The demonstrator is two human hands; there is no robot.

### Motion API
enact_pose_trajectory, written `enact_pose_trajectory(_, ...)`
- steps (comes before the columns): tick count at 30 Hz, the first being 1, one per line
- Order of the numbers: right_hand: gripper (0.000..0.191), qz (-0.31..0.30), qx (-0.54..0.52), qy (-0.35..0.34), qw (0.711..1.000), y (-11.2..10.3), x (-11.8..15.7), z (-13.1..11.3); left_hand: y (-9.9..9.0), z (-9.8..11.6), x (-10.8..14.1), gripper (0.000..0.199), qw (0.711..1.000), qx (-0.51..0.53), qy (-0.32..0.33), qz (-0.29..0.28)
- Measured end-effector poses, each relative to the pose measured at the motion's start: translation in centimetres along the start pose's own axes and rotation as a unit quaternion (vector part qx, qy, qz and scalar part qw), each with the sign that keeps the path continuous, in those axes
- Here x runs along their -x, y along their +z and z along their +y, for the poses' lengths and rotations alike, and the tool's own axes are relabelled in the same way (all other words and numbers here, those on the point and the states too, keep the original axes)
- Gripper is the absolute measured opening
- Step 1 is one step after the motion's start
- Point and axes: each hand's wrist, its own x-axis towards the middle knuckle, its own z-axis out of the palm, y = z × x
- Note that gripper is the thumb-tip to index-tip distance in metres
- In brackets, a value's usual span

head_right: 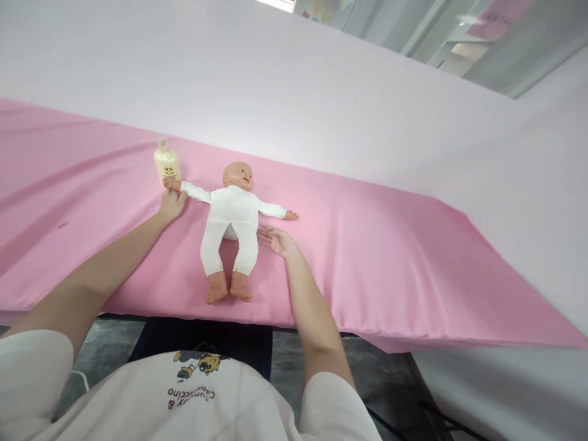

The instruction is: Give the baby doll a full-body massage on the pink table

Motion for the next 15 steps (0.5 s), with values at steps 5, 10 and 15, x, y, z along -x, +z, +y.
enact_pose_trajectory(5, 0.038, 0.075, -0.129, -0.065, 0.987, -0.3, -1.4, 0.2, -0.3, 0.9, 1.5, 0.074, 0.981, -0.165, -0.029, -0.094)
enact_pose_trajectory(10, 0.026, 0.119, -0.133, -0.085, 0.98, 0.5, -2.4, 0.3, -0.3, 1.7, 3.7, 0.078, 0.963, -0.223, 0.003, -0.152)
enact_pose_trajectory(15, 0.016, 0.137, -0.15, -0.095, 0.974, 1.0, -2.9, -0.1, -0.2, 2.8, 7.1, 0.084, 0.944, -0.235, 0.081, -0.218)
